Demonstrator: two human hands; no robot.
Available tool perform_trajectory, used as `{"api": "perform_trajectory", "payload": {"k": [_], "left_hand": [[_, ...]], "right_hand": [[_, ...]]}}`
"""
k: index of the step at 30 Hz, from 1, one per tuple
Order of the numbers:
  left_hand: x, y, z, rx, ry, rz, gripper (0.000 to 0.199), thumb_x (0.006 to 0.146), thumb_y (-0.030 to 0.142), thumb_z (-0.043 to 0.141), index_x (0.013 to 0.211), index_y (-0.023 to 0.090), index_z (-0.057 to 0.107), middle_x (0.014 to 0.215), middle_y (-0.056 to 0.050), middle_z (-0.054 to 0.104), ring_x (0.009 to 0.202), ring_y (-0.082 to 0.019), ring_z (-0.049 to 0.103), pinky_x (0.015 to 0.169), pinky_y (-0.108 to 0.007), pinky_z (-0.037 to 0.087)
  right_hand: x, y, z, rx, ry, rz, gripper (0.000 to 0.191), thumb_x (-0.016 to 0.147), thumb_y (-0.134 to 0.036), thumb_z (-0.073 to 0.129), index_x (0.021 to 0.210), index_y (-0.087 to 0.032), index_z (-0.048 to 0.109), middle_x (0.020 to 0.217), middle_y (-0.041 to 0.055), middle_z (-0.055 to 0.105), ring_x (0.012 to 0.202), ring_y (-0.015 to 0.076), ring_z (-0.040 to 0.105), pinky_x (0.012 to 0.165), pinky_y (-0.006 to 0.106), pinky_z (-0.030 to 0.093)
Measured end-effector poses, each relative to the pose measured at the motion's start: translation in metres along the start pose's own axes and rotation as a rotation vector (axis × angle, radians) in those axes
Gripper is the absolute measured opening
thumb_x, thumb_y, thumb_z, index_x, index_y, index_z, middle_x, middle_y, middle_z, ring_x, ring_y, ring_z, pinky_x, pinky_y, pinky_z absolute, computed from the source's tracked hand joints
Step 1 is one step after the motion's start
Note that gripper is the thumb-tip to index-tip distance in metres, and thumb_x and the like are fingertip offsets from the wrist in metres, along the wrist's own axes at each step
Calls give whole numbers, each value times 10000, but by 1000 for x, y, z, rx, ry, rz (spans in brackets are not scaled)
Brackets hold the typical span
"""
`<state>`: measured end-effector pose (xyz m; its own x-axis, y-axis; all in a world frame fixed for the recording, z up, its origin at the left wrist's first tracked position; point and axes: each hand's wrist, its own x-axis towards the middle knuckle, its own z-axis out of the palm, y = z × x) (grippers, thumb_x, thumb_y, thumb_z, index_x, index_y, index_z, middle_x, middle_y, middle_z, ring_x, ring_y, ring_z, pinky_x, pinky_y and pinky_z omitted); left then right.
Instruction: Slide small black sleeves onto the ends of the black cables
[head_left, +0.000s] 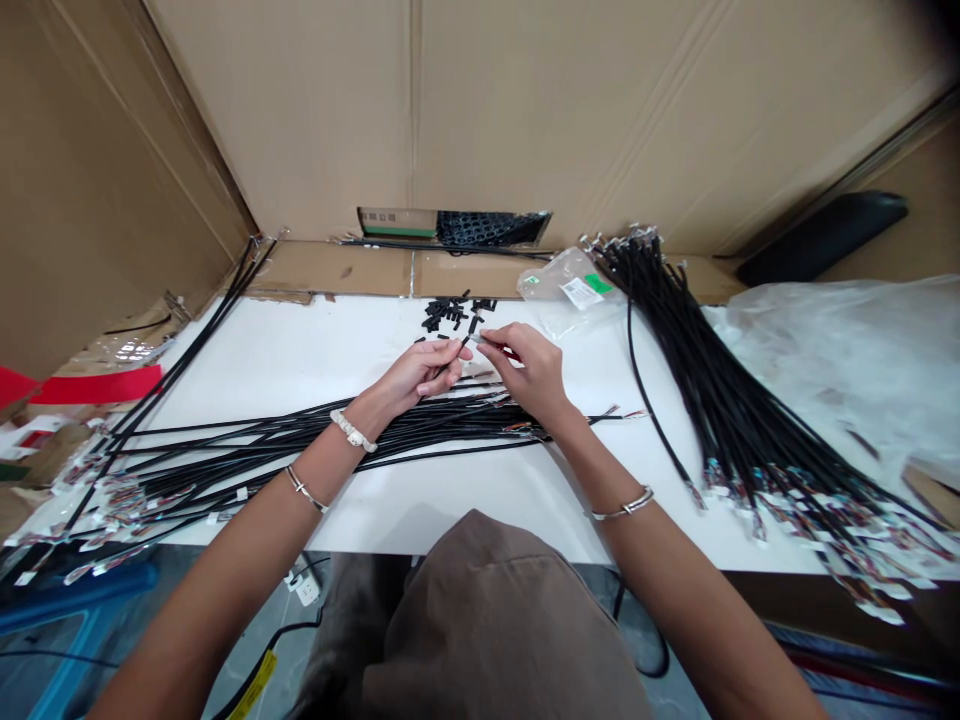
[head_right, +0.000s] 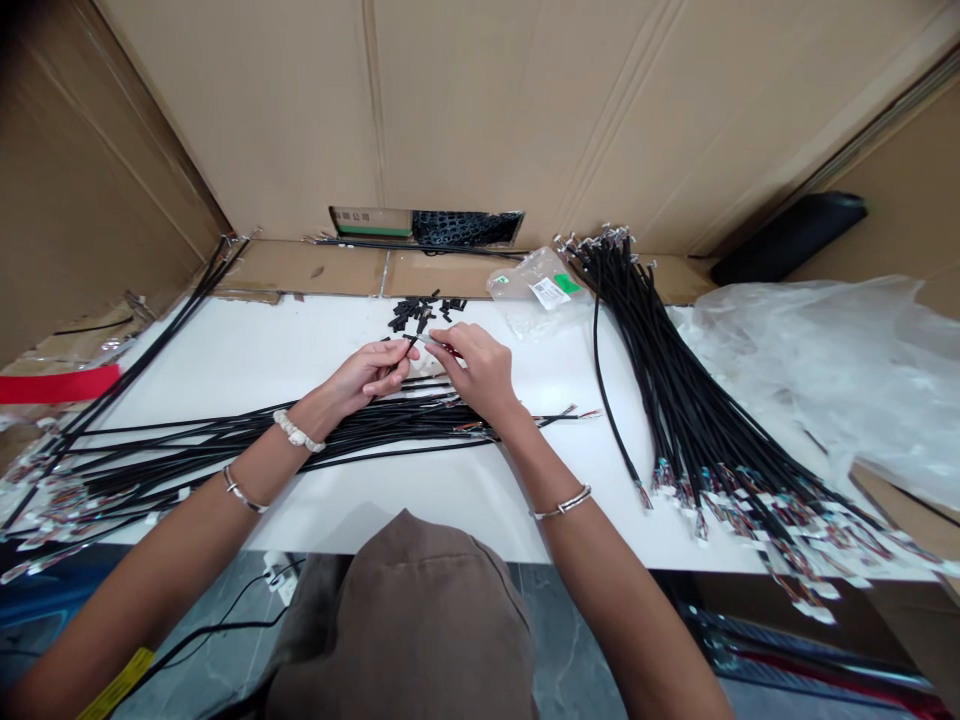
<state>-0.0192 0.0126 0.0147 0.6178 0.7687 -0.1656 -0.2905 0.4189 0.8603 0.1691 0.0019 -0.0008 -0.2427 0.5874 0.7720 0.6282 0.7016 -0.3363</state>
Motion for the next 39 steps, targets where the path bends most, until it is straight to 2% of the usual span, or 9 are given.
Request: {"api": "perform_trajectory", "payload": {"k": [21, 33, 39], "left_hand": [[0, -1, -3, -32, -40, -5, 264, 979, 210, 420, 823, 92, 597, 502, 32, 529, 266, 0, 253, 316, -138, 164], [0, -1, -4, -46, -50, -18, 254, 968, 236, 468, 814, 90, 607, 485, 43, 503, 266, 4, 247, 320, -134, 167], [0, 0, -2, -65, -44, -9, 293, 985, 196, 394, 814, 86, 605, 473, 42, 493, 256, 1, 237, 318, -135, 166]], "right_hand": [[-1, 2, -1, 113, -28, 40, 124, 916, -315, 584, 931, -219, 661, 819, 42, 680, 761, 168, 617, 667, 304, 490], [-3, 0, 2, 174, -12, 132, 131, 899, -336, 601, 927, -225, 667, 856, 45, 696, 769, 173, 640, 665, 319, 522], [-2, -2, 3, 172, -4, 130, 124, 897, -330, 607, 923, -224, 666, 853, 42, 699, 765, 164, 644, 656, 304, 523]]}}
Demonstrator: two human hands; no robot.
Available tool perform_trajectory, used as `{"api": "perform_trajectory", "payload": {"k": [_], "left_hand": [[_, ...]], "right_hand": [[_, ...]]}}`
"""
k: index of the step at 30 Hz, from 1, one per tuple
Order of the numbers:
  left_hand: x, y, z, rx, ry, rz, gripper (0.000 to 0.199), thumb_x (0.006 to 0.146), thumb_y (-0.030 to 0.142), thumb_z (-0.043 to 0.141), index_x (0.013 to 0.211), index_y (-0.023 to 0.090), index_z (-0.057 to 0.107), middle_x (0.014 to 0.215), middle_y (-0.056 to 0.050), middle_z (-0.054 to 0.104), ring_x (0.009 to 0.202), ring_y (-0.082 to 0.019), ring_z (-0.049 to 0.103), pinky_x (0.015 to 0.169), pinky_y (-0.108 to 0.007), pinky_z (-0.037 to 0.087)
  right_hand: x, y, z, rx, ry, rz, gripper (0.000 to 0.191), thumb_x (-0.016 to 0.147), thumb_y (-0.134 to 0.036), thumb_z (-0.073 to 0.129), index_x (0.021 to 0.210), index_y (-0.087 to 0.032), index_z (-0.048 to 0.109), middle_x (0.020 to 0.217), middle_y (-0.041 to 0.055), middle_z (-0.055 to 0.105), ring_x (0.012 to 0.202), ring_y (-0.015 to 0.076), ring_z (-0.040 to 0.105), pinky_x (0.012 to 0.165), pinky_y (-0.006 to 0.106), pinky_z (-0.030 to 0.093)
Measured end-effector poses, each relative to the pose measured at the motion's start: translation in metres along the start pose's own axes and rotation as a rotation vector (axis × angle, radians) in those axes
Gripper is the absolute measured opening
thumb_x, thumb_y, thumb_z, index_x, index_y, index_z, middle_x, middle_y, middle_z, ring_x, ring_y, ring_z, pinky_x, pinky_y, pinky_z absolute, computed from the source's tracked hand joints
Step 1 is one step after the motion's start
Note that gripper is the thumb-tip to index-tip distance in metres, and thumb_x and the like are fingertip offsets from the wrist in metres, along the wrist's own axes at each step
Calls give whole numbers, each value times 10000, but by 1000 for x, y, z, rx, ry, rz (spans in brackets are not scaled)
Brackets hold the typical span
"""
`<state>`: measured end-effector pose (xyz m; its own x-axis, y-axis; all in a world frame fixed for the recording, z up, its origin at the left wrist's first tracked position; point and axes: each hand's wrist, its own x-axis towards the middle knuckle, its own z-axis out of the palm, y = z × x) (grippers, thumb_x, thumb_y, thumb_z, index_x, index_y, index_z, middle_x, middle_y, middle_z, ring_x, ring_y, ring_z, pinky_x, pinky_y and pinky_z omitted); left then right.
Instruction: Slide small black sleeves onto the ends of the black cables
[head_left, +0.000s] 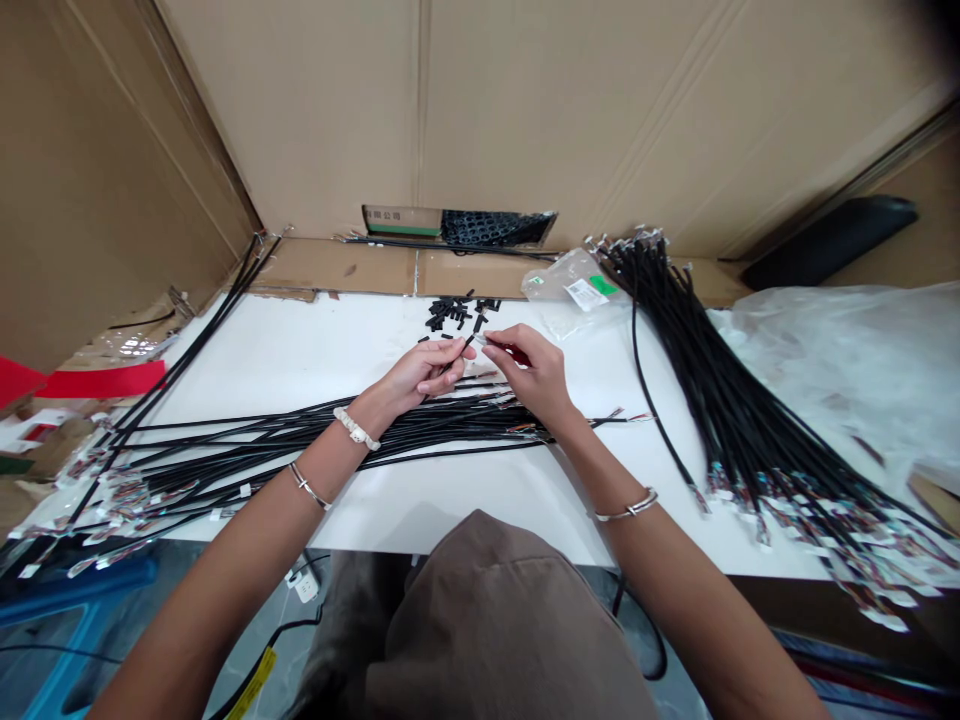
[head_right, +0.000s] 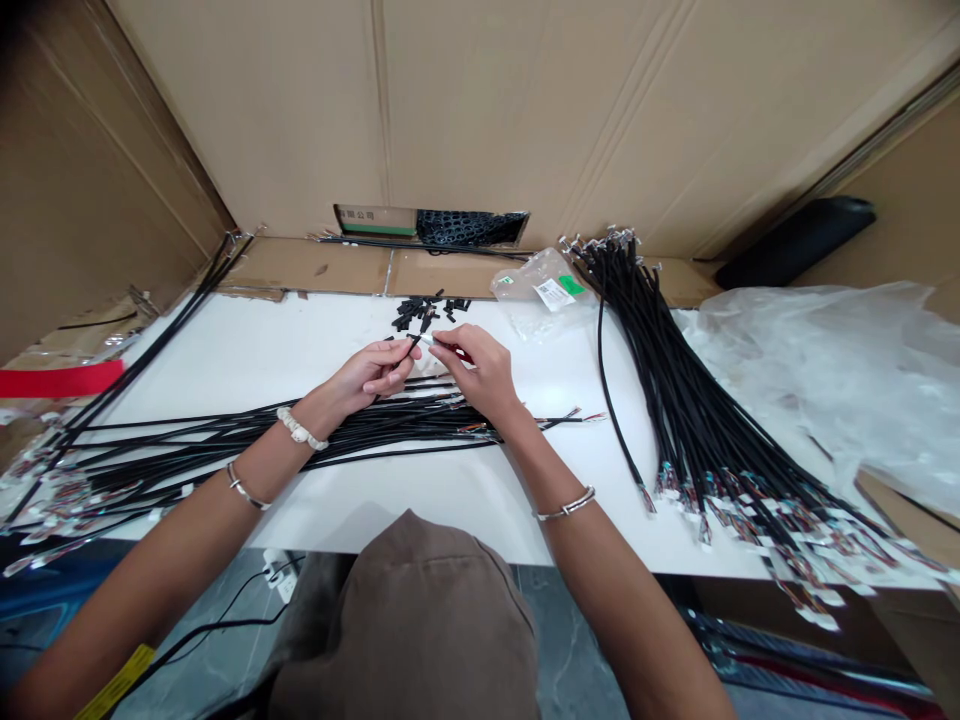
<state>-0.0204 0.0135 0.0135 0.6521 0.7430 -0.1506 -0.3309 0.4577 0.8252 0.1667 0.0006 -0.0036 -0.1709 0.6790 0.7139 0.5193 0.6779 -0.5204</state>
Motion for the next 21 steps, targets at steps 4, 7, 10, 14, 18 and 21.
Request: {"api": "perform_trajectory", "payload": {"k": [4, 7, 10, 14, 18, 21], "left_hand": [[0, 0, 1, 5, 6, -10, 305, 987, 196, 384, 809, 84, 606, 472, 37, 498, 255, 0, 236, 318, -135, 165], [0, 0, 1, 9, 7, -12, 294, 985, 208, 403, 811, 85, 606, 473, 38, 500, 257, 1, 235, 318, -134, 168], [0, 0, 1, 17, 7, -11, 268, 975, 231, 447, 816, 87, 607, 471, 44, 498, 261, 2, 242, 321, -130, 177], [0, -2, 0, 15, -3, -7, 273, 979, 217, 430, 822, 86, 611, 477, 40, 502, 263, 3, 244, 321, -128, 179], [0, -2, 0, 24, 4, -5, 275, 980, 212, 426, 822, 87, 614, 479, 40, 502, 264, 4, 240, 323, -128, 183], [-1, -1, 0, 21, -6, 5, 268, 978, 217, 433, 817, 91, 607, 474, 43, 495, 263, 3, 242, 319, -129, 171]], "right_hand": [[1, 0, 0, 10, 11, -27, 115, 901, -312, 604, 924, -217, 665, 849, 42, 699, 770, 164, 642, 668, 304, 519], [1, 0, 0, 1, 7, -24, 120, 901, -317, 603, 919, -216, 665, 846, 43, 697, 773, 165, 639, 668, 305, 515], [1, 0, 0, -3, 0, -2, 131, 901, -332, 600, 919, -220, 668, 851, 46, 696, 778, 171, 641, 663, 311, 518], [0, 0, 1, 8, 0, -8, 125, 900, -326, 602, 922, -224, 670, 856, 44, 698, 778, 171, 644, 673, 315, 523], [1, 0, 1, 16, 4, -9, 134, 900, -333, 599, 910, -223, 674, 854, 48, 700, 782, 175, 649, 685, 320, 530], [1, 0, -2, 5, 11, 7, 140, 899, -341, 599, 906, -224, 675, 849, 47, 701, 774, 175, 648, 673, 317, 529]]}}
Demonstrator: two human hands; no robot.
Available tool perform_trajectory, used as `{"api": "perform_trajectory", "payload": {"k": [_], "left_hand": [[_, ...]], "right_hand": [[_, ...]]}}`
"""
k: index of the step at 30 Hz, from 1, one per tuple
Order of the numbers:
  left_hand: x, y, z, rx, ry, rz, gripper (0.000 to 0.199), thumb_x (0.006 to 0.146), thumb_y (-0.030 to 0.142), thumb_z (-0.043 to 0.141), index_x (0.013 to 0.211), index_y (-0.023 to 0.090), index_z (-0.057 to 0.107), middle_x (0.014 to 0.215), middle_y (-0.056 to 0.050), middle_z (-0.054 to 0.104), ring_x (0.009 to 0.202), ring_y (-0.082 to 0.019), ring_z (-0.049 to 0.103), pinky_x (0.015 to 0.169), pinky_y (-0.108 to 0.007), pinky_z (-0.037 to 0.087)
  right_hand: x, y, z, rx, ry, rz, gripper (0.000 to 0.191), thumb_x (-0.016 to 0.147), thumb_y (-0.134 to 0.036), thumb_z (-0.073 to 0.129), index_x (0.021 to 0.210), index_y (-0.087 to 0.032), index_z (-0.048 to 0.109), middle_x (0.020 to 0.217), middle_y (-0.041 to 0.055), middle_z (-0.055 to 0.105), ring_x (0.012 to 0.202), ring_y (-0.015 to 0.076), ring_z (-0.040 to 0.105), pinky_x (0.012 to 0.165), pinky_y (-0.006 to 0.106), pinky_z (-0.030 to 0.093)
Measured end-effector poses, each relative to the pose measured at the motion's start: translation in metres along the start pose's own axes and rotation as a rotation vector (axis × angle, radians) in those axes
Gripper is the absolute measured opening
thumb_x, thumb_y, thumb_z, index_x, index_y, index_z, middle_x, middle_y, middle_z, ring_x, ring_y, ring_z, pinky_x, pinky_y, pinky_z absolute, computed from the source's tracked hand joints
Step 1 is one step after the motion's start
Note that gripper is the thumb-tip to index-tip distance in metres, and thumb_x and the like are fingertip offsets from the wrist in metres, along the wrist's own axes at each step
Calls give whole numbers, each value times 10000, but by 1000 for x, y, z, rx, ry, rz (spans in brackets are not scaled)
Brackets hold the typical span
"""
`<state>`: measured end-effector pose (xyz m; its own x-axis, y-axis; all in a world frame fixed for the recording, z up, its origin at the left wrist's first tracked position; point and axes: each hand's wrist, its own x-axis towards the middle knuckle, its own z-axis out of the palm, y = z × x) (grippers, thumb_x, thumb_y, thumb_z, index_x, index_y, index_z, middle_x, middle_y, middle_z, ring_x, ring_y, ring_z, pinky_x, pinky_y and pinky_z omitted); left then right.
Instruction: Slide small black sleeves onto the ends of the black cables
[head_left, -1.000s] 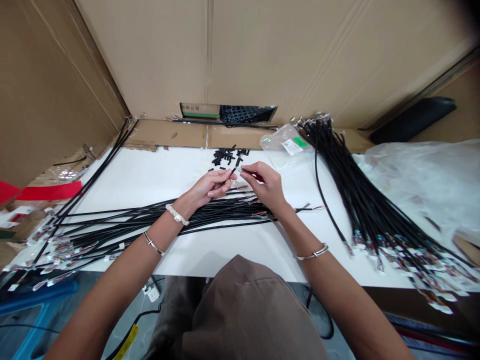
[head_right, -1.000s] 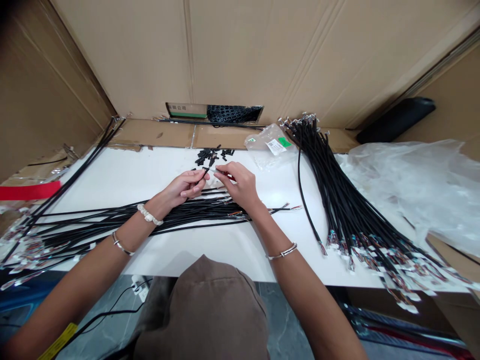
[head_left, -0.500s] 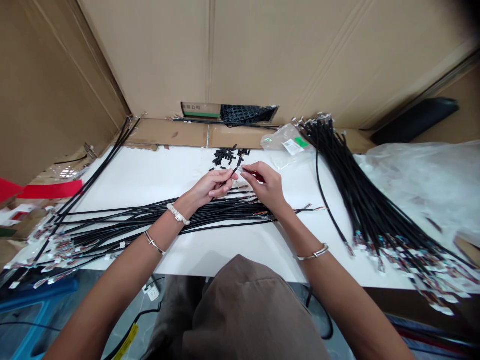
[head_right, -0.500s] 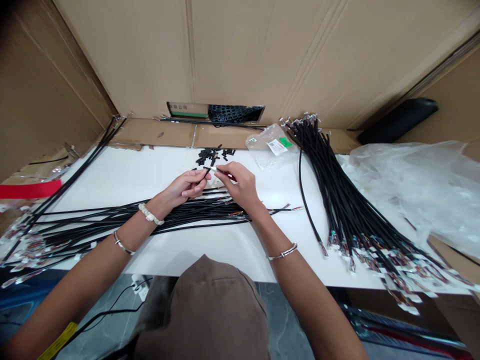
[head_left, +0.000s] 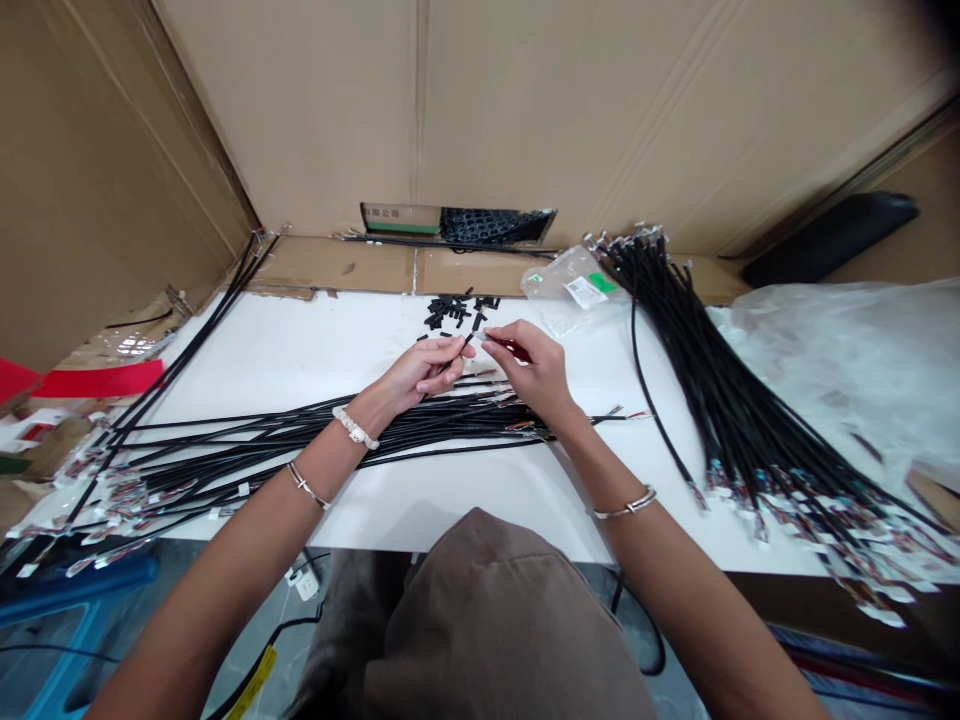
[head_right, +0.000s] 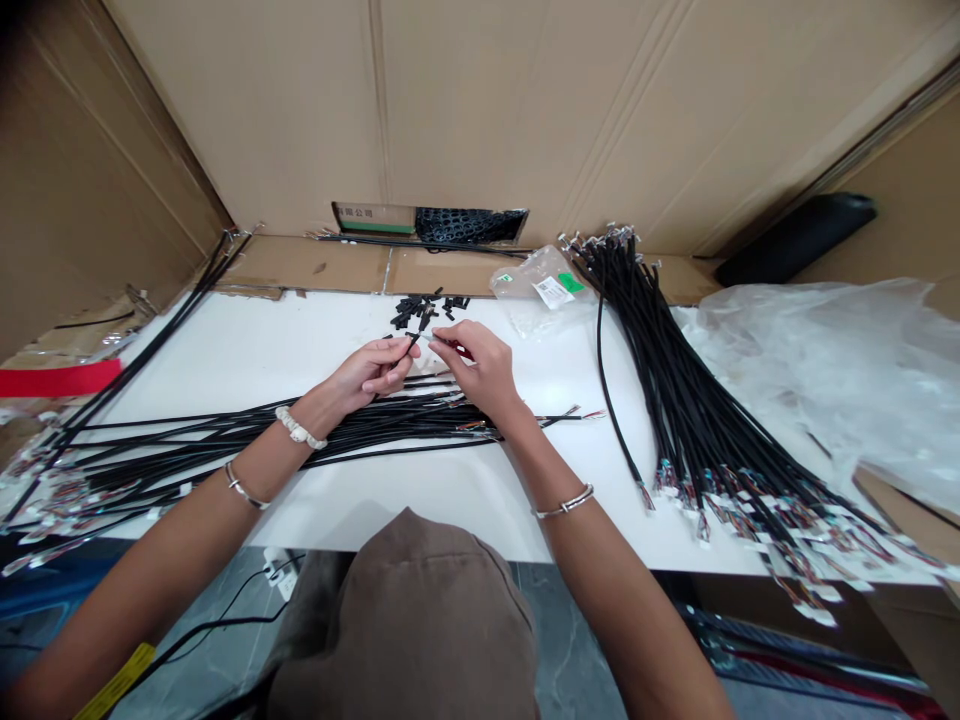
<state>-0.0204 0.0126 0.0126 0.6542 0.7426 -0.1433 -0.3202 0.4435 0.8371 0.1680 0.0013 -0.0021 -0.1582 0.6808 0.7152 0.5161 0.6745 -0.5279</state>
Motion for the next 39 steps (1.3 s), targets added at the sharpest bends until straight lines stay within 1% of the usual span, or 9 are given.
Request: {"api": "perform_trajectory", "payload": {"k": [3, 7, 12, 16, 23, 32, 39], "left_hand": [[0, 1, 1, -4, -3, 2, 274, 979, 226, 435, 805, 93, 600, 466, 45, 488, 260, 2, 237, 317, -131, 159], [0, 2, 3, -9, 13, -6, 306, 993, 219, 400, 791, 91, 591, 444, 49, 472, 251, 1, 220, 319, -136, 143], [0, 2, 3, -1, 13, -13, 299, 984, 256, 445, 787, 90, 596, 442, 53, 465, 253, 4, 219, 323, -136, 152], [0, 2, 2, 2, 11, -9, 294, 982, 254, 446, 791, 92, 599, 444, 53, 465, 253, 3, 219, 320, -139, 150], [0, 2, 3, -5, 18, -15, 331, 1001, 225, 385, 789, 89, 600, 442, 51, 459, 251, 2, 222, 319, -134, 153], [0, 2, 3, -23, -10, -3, 352, 1006, 191, 346, 791, 83, 602, 441, 52, 455, 246, 3, 227, 318, -130, 162], [0, 1, 2, -1, -7, -6, 314, 997, 219, 391, 797, 91, 595, 444, 60, 441, 255, 4, 219, 321, -133, 159]], "right_hand": [[0, 0, -2, -13, 13, 4, 134, 897, -339, 602, 909, -227, 675, 839, 42, 701, 750, 169, 641, 649, 309, 523], [0, -1, -2, -15, 7, -25, 117, 893, -324, 613, 908, -226, 676, 835, 41, 702, 750, 168, 639, 657, 310, 519], [0, -1, -1, -21, -6, -17, 134, 899, -336, 603, 920, -227, 676, 851, 45, 702, 771, 174, 642, 664, 318, 516], [0, -1, -1, -23, -3, -20, 137, 898, -340, 604, 913, -225, 676, 844, 45, 702, 763, 172, 640, 662, 317, 517], [-1, -1, -1, -14, -2, -18, 122, 897, -332, 608, 914, -229, 671, 853, 44, 705, 767, 173, 644, 657, 319, 523], [1, -1, -1, 9, 12, -72, 86, 893, -289, 618, 919, -226, 670, 856, 40, 708, 780, 171, 649, 678, 312, 522], [0, -2, -1, -14, -3, -22, 133, 900, -334, 603, 910, -223, 676, 852, 45, 705, 777, 172, 648, 669, 314, 522]]}}
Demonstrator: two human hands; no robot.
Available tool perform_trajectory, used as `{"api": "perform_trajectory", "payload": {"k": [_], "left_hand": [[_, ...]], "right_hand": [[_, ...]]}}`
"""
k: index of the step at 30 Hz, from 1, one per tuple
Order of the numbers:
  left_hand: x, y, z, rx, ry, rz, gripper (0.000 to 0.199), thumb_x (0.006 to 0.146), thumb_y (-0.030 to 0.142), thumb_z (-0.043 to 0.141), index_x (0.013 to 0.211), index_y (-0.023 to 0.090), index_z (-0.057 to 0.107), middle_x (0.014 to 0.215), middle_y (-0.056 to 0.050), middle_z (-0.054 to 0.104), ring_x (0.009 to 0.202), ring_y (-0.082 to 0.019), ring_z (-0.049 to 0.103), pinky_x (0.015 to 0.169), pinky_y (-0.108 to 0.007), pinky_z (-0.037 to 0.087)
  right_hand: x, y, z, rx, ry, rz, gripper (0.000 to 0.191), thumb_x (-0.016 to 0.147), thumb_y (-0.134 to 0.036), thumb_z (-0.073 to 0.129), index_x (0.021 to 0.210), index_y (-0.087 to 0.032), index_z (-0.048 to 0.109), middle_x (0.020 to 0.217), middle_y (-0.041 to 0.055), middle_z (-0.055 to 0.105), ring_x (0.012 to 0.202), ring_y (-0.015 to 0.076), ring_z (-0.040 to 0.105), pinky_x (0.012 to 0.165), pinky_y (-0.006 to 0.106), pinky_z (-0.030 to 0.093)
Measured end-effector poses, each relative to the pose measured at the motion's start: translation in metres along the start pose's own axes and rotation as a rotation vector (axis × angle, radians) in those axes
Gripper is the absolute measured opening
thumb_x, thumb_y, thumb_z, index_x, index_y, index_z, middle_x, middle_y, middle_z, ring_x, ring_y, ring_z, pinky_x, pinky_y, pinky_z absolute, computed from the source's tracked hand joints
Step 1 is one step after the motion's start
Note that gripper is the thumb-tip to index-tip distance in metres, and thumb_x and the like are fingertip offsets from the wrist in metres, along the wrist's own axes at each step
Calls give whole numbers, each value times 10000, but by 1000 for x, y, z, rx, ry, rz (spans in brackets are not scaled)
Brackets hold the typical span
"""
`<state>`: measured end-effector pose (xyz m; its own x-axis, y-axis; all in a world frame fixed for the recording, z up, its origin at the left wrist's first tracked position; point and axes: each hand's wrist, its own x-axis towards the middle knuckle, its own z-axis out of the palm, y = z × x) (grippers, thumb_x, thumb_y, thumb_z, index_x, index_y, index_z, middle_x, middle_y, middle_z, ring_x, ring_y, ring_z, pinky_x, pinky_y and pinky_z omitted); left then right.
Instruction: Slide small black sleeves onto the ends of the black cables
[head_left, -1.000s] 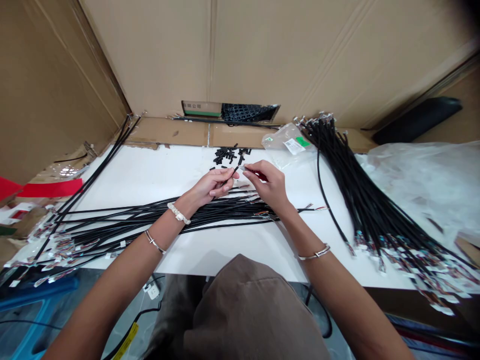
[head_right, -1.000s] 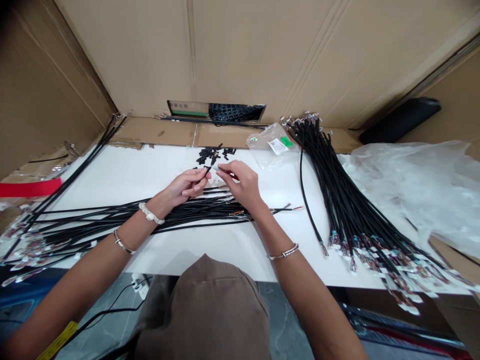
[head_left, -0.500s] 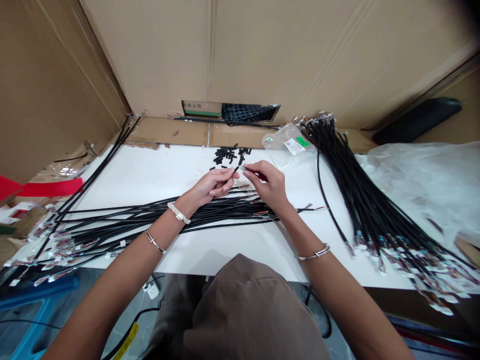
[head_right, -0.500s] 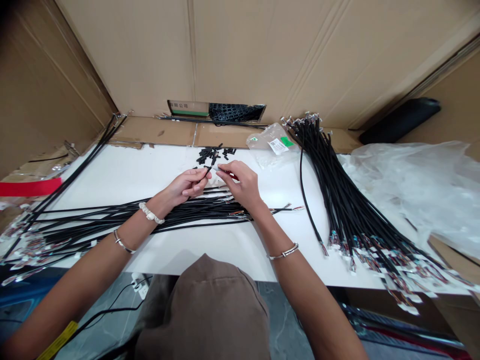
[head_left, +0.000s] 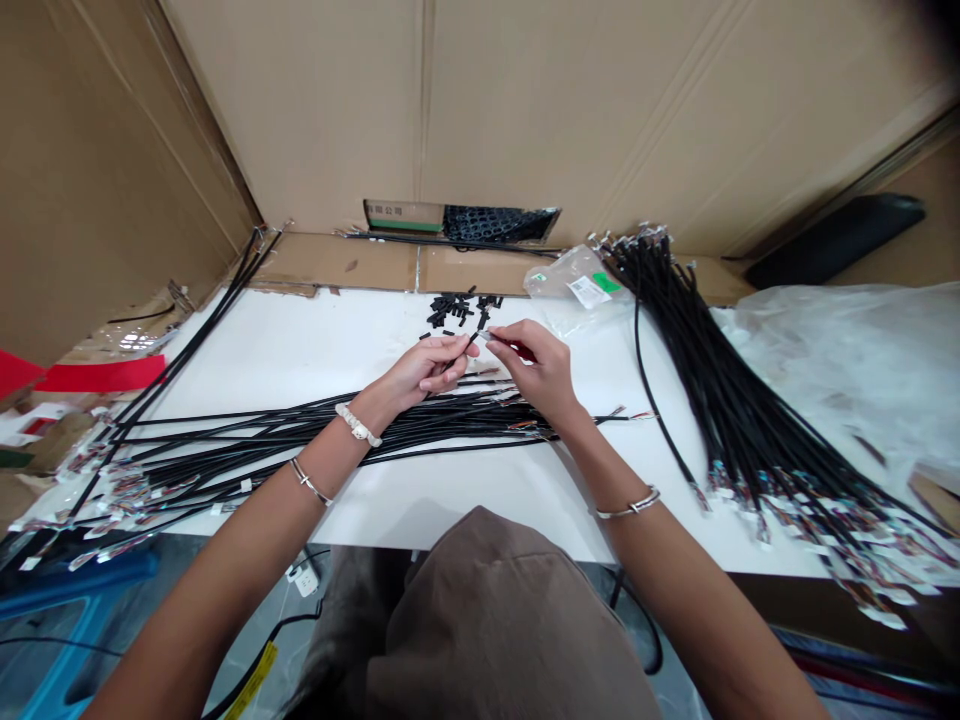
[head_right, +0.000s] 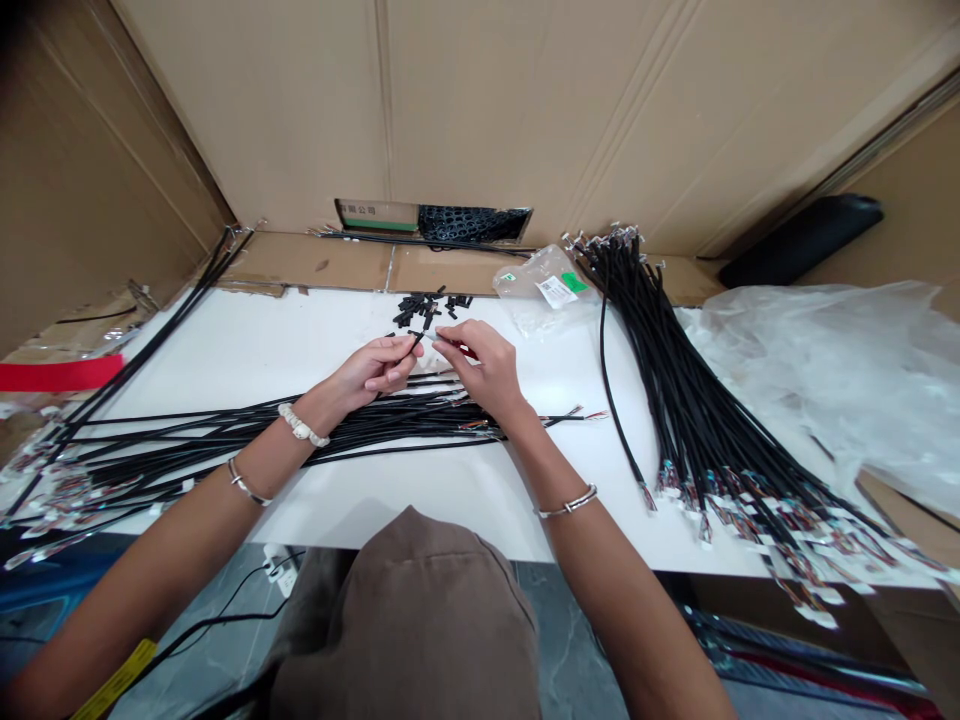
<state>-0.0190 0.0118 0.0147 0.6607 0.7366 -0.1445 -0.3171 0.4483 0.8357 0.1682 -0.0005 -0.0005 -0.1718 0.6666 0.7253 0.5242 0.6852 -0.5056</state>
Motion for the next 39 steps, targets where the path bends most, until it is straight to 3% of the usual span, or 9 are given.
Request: {"api": "perform_trajectory", "payload": {"k": [7, 16, 27, 39], "left_hand": [[2, -3, 2, 93, 80, 123, 224, 980, 212, 429, 835, 108, 564, 526, 38, 539, 288, 9, 261, 336, -137, 141], [6, -13, 5, 319, 218, 341, 229, 877, 318, 636, 817, 127, 524, 645, -7, 658, 337, 3, 354, 357, -151, 196], [9, -19, 7, 418, 342, 398, 220, 860, 285, 648, 775, 136, 512, 652, -10, 688, 307, -1, 372, 330, -155, 242], [9, -20, 8, 453, 369, 387, 192, 874, 239, 625, 761, 136, 509, 643, -5, 687, 293, -4, 384, 314, -150, 259]], "right_hand": [[1, -2, -2, -104, 4, -13, 166, 920, -357, 571, 907, -224, 669, 844, 47, 706, 780, 175, 638, 680, 312, 500], [1, -11, -5, -487, -49, -96, 227, 965, -351, 494, 920, -208, 663, 787, 40, 685, 748, 170, 582, 629, 297, 387], [2, -18, -4, -653, -98, -98, 263, 989, -335, 447, 881, -198, 643, 802, 36, 685, 756, 168, 547, 577, 305, 297], [1, -19, -3, -713, -124, -108, 283, 992, -331, 437, 850, -195, 640, 773, 27, 676, 724, 157, 513, 557, 300, 260]]}}
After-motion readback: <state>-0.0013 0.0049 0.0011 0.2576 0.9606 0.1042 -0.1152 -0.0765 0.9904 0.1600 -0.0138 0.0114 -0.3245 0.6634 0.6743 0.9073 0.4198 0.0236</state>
